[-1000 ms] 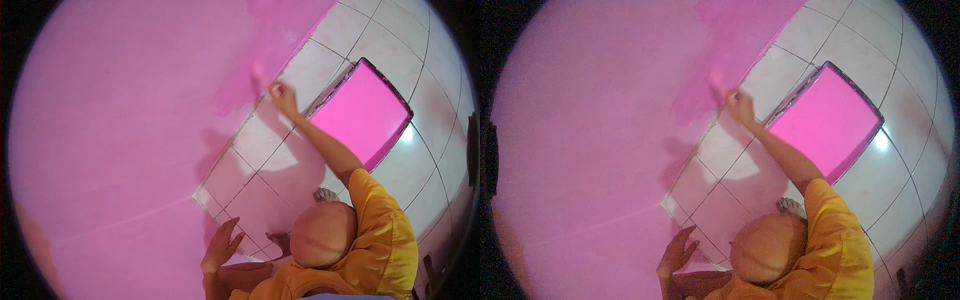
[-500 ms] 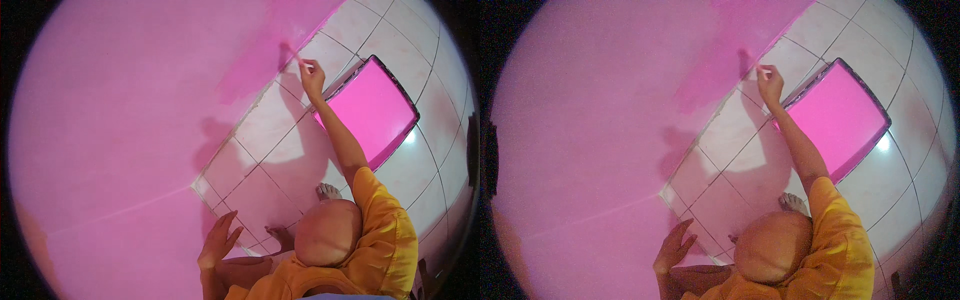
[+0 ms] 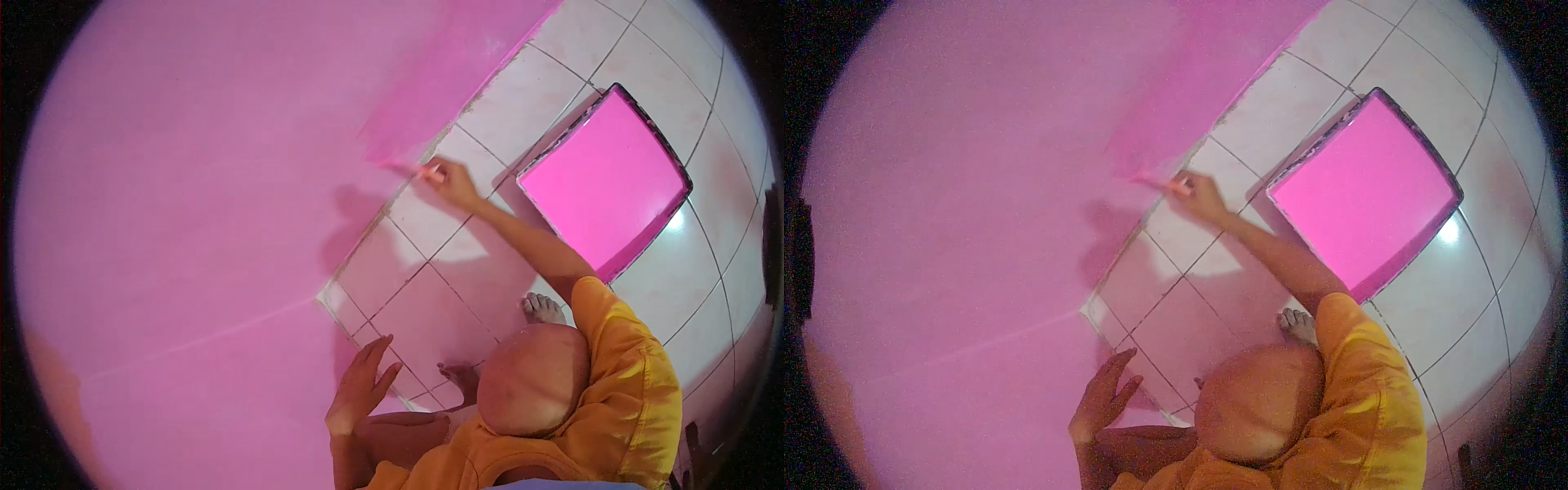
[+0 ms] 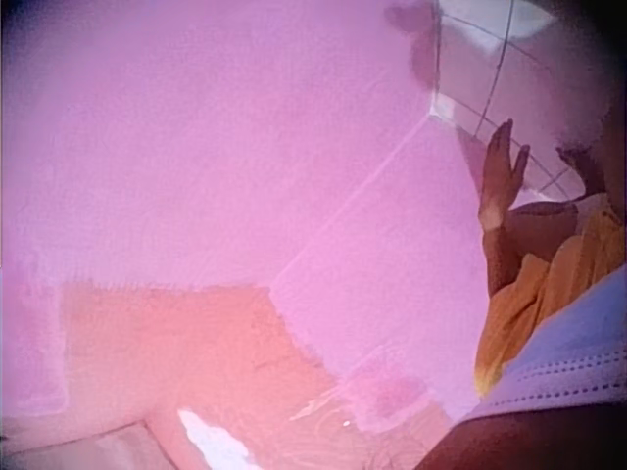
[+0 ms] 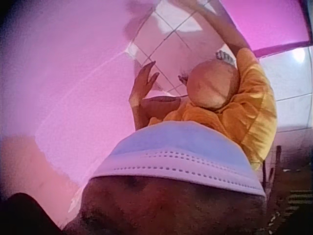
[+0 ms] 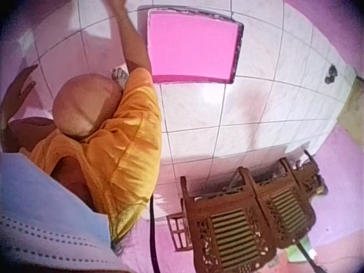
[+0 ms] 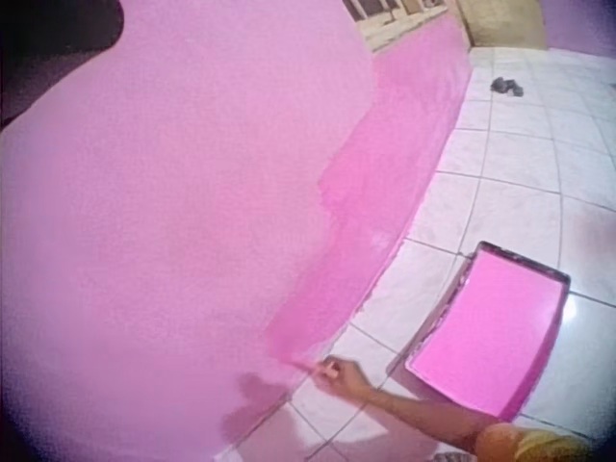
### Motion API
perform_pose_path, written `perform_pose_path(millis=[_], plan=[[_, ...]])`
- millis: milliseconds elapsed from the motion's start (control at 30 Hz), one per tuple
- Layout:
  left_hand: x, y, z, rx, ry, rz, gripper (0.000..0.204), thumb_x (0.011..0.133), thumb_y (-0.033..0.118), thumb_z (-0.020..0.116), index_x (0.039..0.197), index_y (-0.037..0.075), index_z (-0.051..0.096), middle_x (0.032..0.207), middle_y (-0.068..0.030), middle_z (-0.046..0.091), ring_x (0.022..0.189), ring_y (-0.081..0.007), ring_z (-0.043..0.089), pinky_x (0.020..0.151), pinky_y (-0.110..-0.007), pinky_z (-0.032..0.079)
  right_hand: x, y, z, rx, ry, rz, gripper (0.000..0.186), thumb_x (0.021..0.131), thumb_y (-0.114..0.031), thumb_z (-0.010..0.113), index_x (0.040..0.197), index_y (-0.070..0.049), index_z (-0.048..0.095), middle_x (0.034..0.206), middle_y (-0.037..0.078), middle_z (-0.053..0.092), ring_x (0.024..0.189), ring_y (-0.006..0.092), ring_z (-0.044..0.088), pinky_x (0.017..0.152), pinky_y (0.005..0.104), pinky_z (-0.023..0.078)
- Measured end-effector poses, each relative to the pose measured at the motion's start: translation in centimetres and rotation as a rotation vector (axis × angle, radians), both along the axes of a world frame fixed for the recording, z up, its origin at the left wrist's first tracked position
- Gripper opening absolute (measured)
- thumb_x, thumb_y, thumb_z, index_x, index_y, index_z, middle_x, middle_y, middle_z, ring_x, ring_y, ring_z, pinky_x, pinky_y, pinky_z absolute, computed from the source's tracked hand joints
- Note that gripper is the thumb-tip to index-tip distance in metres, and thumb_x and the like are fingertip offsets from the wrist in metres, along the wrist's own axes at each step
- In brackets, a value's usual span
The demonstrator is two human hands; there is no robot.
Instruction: The person paints a wall with pink paint using a brush, dipping the brush into a paint tray on the floor.
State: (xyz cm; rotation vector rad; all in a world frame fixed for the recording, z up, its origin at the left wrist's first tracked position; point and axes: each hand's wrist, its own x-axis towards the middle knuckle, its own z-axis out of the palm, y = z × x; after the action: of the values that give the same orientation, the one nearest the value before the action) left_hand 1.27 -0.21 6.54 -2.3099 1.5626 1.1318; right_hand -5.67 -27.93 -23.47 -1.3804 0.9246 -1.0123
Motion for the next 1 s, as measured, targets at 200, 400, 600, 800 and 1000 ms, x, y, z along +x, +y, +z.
perform_pose_path(millis=[200, 400, 600, 800, 1000], plan=[[-0.1, 0.9, 1.1, 0.057, -0.051, 0.065, 0.046, 0.091, 0.026, 0.054, 0.131, 0.008, 0.043, 0.133, -0.0178, 0.045, 0.124, -0.035, 0.042, 0.103, -0.042, 0.036, -2.8, -3.3, 0.6, 0.128, -0.101, -0.48, 0.013, 0.084, -0.014, 0.065, 0.089, -0.003, 0.061, 0.061, 0.006, 0.057, 0.054, 0.0085, 0.049, 0.048, 0.0283, 0.038], [0.3, 0.6, -0.1, 0.019, -0.001, -0.01, 0.046, 0.091, 0.026, 0.054, 0.131, 0.007, 0.042, 0.131, -0.0184, 0.047, 0.122, -0.0354, 0.045, 0.101, -0.042, 0.037, 1.2, 2.0, 0.3, 0.039, -0.099, -0.099, 0.01, 0.084, -0.009, 0.063, 0.089, -0.002, 0.059, 0.062, 0.003, 0.055, 0.058, 0.0063, 0.049, 0.049, 0.0252, 0.037], [0.1, 0.0, -0.3, -0.004, -0.001, -0.028, 0.048, 0.092, 0.032, 0.053, 0.132, 0.007, 0.043, 0.129, -0.0171, 0.047, 0.12, -0.0337, 0.045, 0.097, -0.04, 0.04, -0.8, -0.8, -1.8, -0.116, -0.123, -0.099, 0.012, 0.084, -0.011, 0.064, 0.09, -0.002, 0.06, 0.059, 0.002, 0.055, 0.053, 0.0072, 0.045, 0.048, 0.0258, 0.036], [0.5, 1.5, 0.1, 0.006, -0.023, 0.009, 0.048, 0.091, 0.03, 0.054, 0.131, 0.006, 0.043, 0.129, -0.0182, 0.048, 0.118, -0.0344, 0.047, 0.096, -0.04, 0.04, -1.4, -1.3, 0.8, 0.156, -0.086, -0.511, 0.018, 0.085, -0.018, 0.063, 0.094, -0.002, 0.059, 0.061, 0.01, 0.057, 0.054, 0.0136, 0.052, 0.05, 0.0326, 0.041], [0.3, 0.8, 0.0, 0.004, 0.003, 0.02, 0.047, 0.09, 0.025, 0.056, 0.132, 0.008, 0.042, 0.131, -0.0187, 0.047, 0.122, -0.0354, 0.045, 0.1, -0.042, 0.038, 2.2, 4.1, 1.1, 0.046, -0.068, -0.011, 0.017, 0.082, -0.016, 0.065, 0.092, -0.003, 0.06, 0.064, 0.011, 0.059, 0.057, 0.0152, 0.055, 0.052, 0.0324, 0.043]])
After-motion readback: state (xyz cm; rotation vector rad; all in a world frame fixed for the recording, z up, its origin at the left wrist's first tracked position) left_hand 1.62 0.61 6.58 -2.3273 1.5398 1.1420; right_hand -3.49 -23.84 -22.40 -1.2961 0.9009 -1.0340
